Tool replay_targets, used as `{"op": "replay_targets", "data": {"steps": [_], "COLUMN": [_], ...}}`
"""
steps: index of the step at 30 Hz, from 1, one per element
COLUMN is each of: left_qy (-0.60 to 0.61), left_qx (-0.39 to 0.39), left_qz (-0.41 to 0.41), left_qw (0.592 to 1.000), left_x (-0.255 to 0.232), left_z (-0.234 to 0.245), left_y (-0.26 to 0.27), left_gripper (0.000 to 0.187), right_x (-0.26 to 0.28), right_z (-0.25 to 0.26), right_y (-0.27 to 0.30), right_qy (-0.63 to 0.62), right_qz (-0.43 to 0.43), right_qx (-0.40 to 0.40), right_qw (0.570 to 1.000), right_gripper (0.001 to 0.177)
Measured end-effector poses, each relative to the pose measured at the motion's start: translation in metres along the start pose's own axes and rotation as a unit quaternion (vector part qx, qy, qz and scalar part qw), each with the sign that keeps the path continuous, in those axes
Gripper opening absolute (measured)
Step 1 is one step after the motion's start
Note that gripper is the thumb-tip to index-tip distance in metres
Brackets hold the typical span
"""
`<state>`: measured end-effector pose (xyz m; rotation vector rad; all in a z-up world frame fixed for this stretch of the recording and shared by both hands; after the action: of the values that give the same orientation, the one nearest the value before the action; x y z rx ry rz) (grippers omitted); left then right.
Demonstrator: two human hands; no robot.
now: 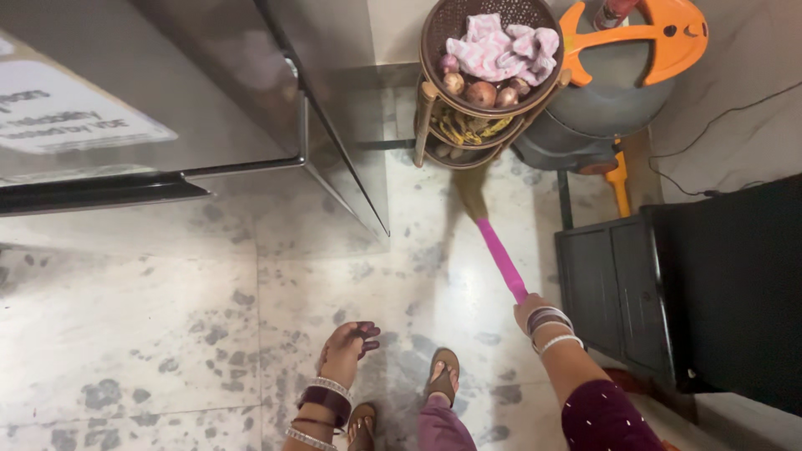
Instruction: The person sweeps the tiled floor with a pink-handled broom, moving around a doorway and a sink area. They pick up a brown mat to sweep underneath it, then place it back down and continue sweeping the rest of the floor.
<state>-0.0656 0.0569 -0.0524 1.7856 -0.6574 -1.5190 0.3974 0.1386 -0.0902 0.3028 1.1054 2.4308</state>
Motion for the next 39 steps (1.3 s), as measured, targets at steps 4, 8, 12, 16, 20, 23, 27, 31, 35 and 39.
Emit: {"op": "replay_targets", "data": {"steps": [4,8,12,16,20,23,27,31,35,39], "left_qy": [0.029,0.005,0.042,0.019,0.052,0.039,0.07,0.063,0.03,-0.028], "left_qx": [0.021,-0.009,0.017,0.024,0.046,0.049,0.092,0.136,0.139,0.098], "left_qz": [-0.028,0.025,-0.035,-0.042,-0.055,-0.069,-0.121,-0.15,-0.172,-0.175], "left_qw": [0.999,1.0,0.998,0.999,0.996,0.996,0.986,0.977,0.975,0.979], "left_x": [0.009,0.025,0.028,0.021,0.006,-0.01,-0.019,-0.021,-0.017,-0.023], "left_z": [0.007,0.025,0.029,0.031,0.026,0.024,0.019,0.031,0.061,0.1], "left_y": [0.004,0.001,0.007,0.019,0.038,0.056,0.073,0.092,0.127,0.165], "left_gripper": [0.031,0.029,0.03,0.027,0.026,0.026,0.026,0.024,0.026,0.027], "right_x": [0.009,0.01,-0.042,-0.096,-0.153,-0.197,-0.222,-0.212,-0.2,-0.188], "right_z": [0.017,0.022,0.015,0.023,0.038,0.032,-0.014,-0.066,-0.09,-0.113], "right_y": [0.013,0.02,0.032,0.076,0.153,0.218,0.302,0.374,0.43,0.454], "right_qy": [0.071,0.099,0.092,0.194,0.181,0.135,0.001,0.004,-0.072,-0.161], "right_qz": [0.026,0.007,-0.028,0.001,0.001,0.005,-0.012,-0.027,0.0,0.025], "right_qx": [0.025,0.034,0.034,0.041,0.009,-0.022,-0.096,-0.123,-0.189,-0.224], "right_qw": [0.997,0.995,0.995,0.98,0.983,0.991,0.995,0.992,0.979,0.961], "right_gripper": [0.046,0.041,0.04,0.041,0.047,0.068,0.063,0.062,0.071,0.069]}}
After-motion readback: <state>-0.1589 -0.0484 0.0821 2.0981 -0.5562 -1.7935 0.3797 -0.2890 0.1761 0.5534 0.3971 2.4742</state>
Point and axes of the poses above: each hand's wrist, its own y-axis away from the middle knuckle, its own z-axis out of the back of the hand, x = y × z, the point moved 8 cm from there along -y, towards the middle knuckle, and after that the axes turned 4 degrees about z, right-handed, at the moved point
